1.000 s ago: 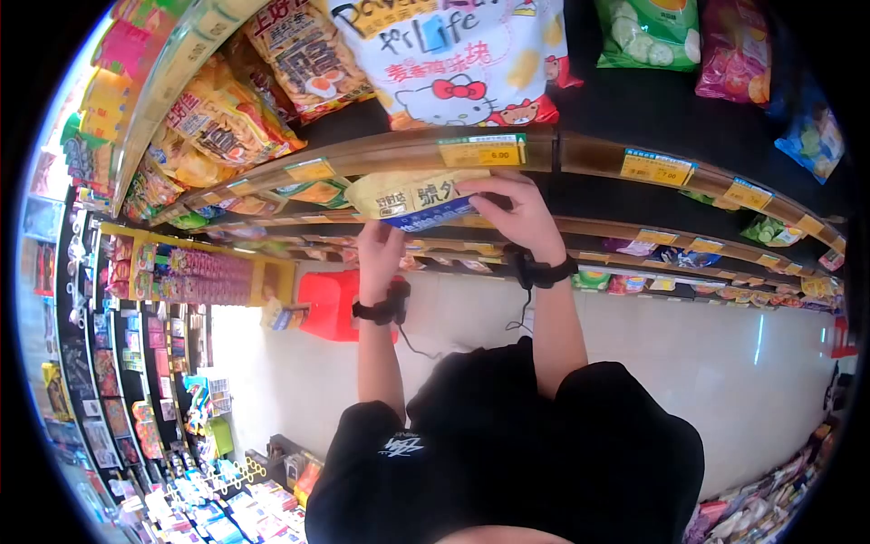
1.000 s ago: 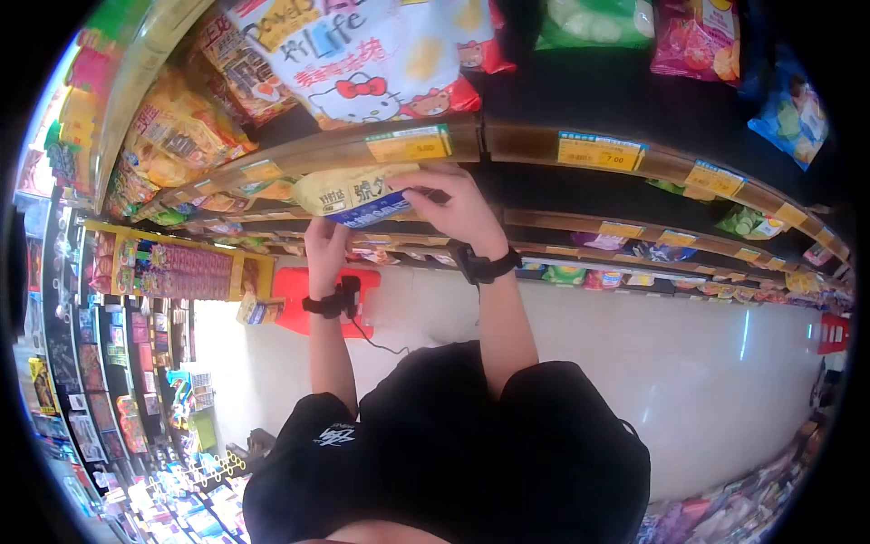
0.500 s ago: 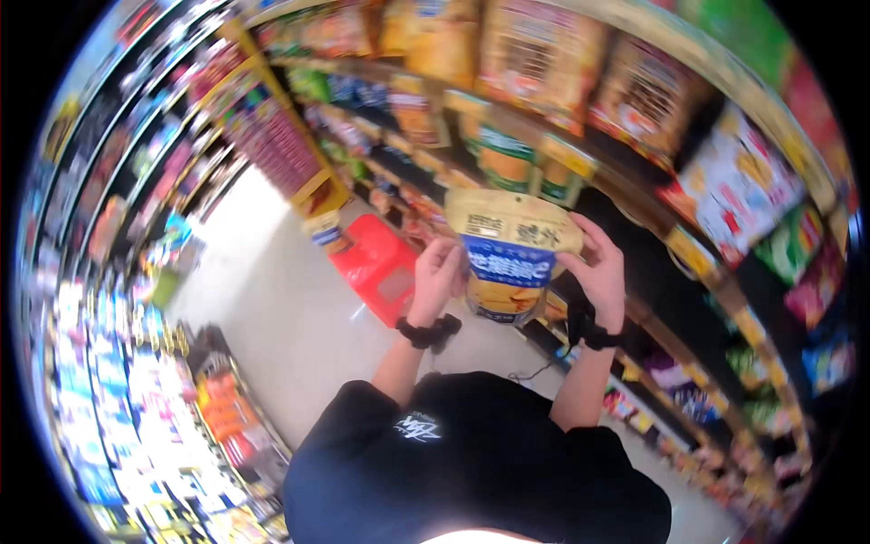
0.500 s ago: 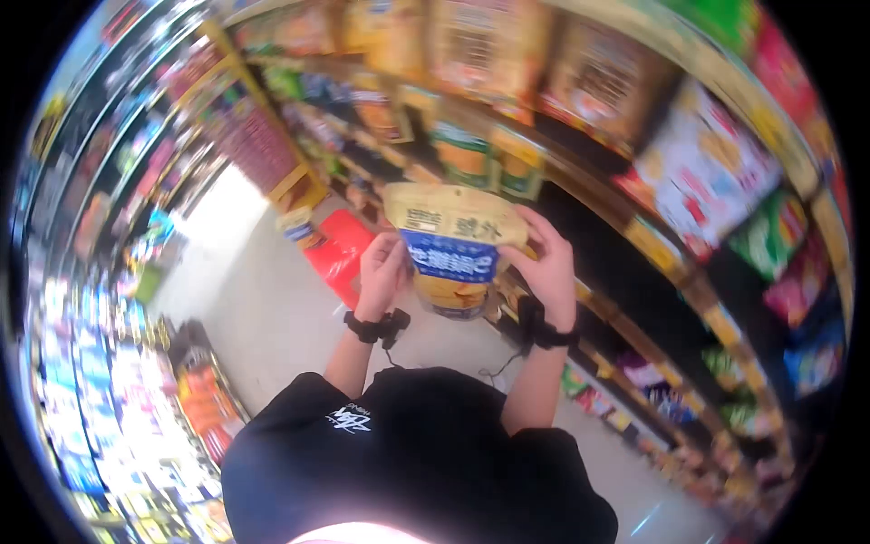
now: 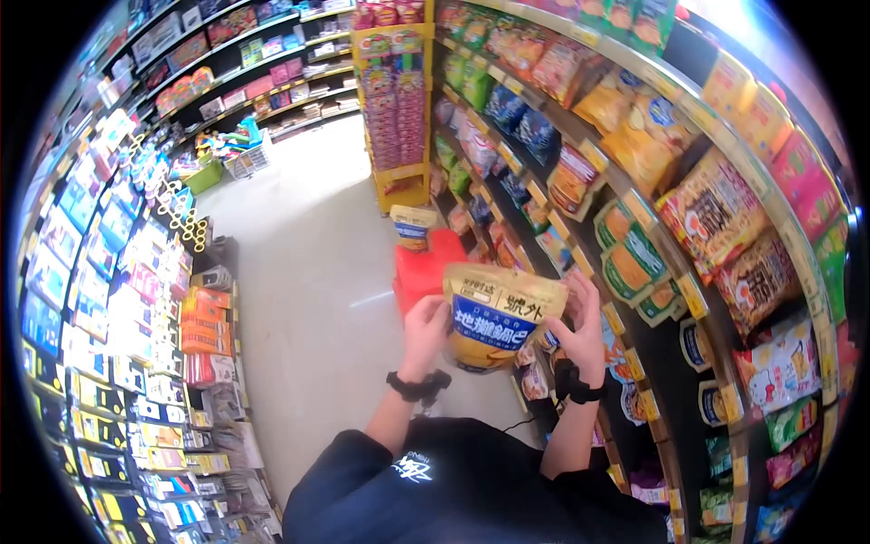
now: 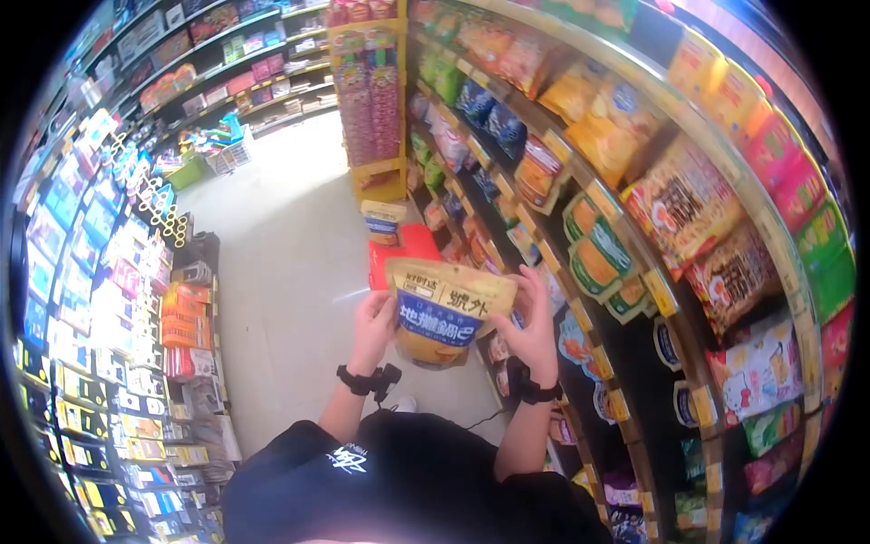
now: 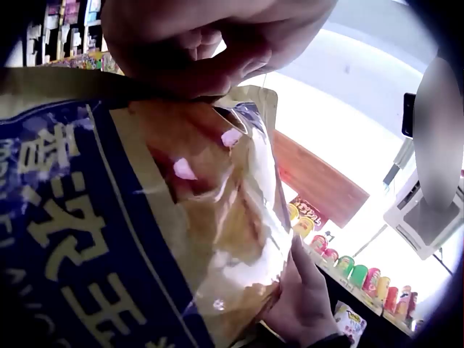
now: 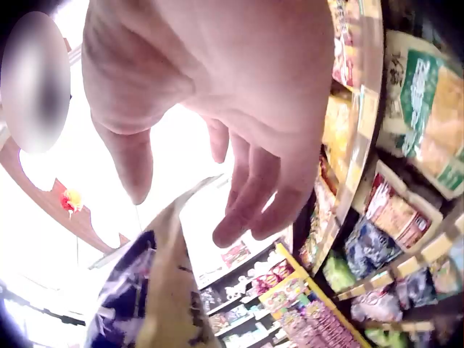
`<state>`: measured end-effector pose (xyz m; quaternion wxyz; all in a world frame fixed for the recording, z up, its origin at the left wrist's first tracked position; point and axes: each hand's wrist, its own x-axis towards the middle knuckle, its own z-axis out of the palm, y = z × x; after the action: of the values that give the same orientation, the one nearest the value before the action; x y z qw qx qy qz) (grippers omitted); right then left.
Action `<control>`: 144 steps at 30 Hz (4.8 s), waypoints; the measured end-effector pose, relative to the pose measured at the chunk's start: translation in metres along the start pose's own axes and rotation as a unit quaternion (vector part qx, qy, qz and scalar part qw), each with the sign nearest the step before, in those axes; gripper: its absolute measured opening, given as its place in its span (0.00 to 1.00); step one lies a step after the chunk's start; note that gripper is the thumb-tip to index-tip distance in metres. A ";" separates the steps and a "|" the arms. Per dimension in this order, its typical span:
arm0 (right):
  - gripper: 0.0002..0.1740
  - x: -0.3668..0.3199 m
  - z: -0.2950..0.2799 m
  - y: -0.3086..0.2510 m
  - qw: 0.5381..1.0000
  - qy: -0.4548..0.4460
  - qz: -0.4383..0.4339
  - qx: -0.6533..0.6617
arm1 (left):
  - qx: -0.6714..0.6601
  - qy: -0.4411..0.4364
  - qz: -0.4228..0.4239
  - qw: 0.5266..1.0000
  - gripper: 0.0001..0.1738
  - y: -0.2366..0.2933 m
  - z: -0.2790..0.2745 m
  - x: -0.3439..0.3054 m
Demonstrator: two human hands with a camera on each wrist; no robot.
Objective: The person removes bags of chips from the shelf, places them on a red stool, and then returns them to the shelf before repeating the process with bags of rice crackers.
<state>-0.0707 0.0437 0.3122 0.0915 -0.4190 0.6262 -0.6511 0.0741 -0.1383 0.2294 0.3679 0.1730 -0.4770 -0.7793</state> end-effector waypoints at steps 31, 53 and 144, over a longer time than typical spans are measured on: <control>0.12 0.094 0.088 0.051 0.981 -0.176 -0.077 -0.039 | 0.118 0.007 -0.112 0.987 0.14 0.027 -0.094 0.014; 0.07 0.204 -0.007 0.138 0.993 -0.108 -0.055 -0.013 | 0.304 -0.058 -0.187 0.932 0.14 -0.097 -0.029 0.142; 0.07 0.130 0.054 0.330 0.924 0.117 0.324 -0.166 | 0.363 -0.144 -0.555 0.735 0.16 -0.321 -0.232 0.271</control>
<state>-0.2515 -0.1453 0.0662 0.1527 -0.1228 0.8333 -0.5169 -0.0945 -0.3932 -0.1403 -0.2938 0.4129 -0.5902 -0.6284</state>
